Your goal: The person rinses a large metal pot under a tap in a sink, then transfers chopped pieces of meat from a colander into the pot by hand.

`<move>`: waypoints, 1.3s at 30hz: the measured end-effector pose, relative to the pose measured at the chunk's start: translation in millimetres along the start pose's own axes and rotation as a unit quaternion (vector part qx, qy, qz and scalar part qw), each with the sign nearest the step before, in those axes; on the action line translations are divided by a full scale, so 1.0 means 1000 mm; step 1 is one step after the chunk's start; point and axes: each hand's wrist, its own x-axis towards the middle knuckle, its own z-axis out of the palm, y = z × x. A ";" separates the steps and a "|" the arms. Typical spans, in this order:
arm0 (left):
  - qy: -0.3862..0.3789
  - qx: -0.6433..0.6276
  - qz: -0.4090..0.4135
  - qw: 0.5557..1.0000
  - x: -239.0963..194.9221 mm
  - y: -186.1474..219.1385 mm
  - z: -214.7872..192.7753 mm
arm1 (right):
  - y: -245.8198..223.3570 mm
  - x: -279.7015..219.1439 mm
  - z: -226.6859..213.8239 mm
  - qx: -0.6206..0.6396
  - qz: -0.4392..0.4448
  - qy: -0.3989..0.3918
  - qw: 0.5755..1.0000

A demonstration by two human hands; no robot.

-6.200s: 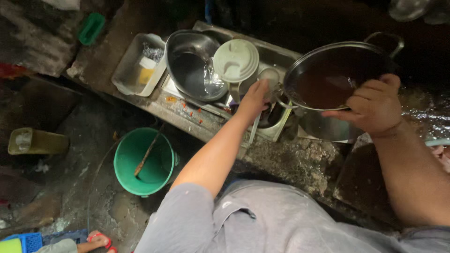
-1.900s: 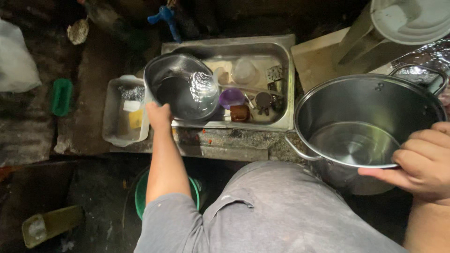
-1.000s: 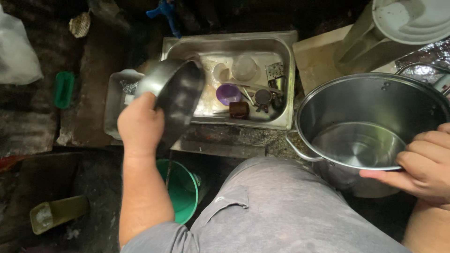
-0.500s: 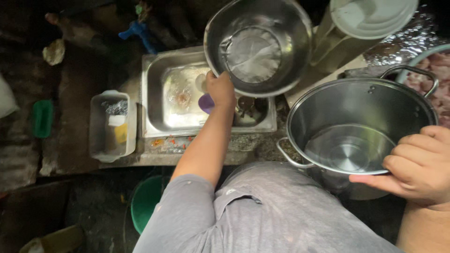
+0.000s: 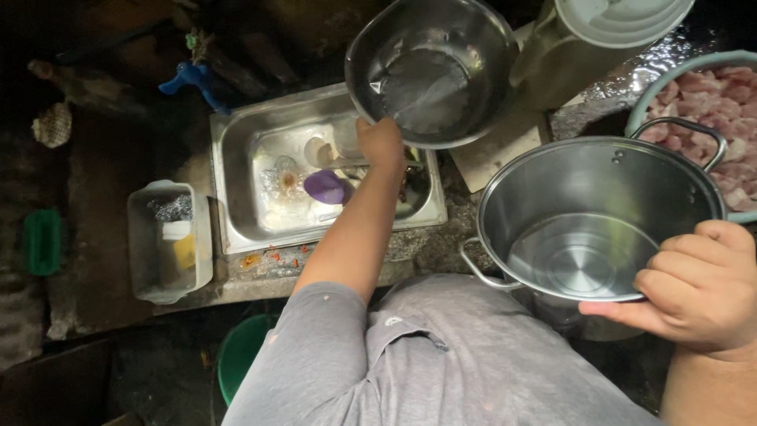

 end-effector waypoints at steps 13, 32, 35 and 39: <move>-0.136 0.012 -0.049 0.989 -0.053 -0.053 0.055 | 0.003 -0.009 0.007 -0.003 0.006 0.003 1.000; -0.017 0.560 0.025 0.828 0.091 -0.067 -0.220 | 0.020 -0.024 0.066 0.098 0.001 0.056 0.994; -0.088 0.598 0.024 0.796 0.094 -0.073 -0.213 | 0.018 -0.032 0.067 0.101 0.001 0.042 0.994; -0.163 0.620 0.166 0.749 0.066 -0.083 -0.189 | 0.014 -0.027 0.062 0.096 -0.005 0.019 0.995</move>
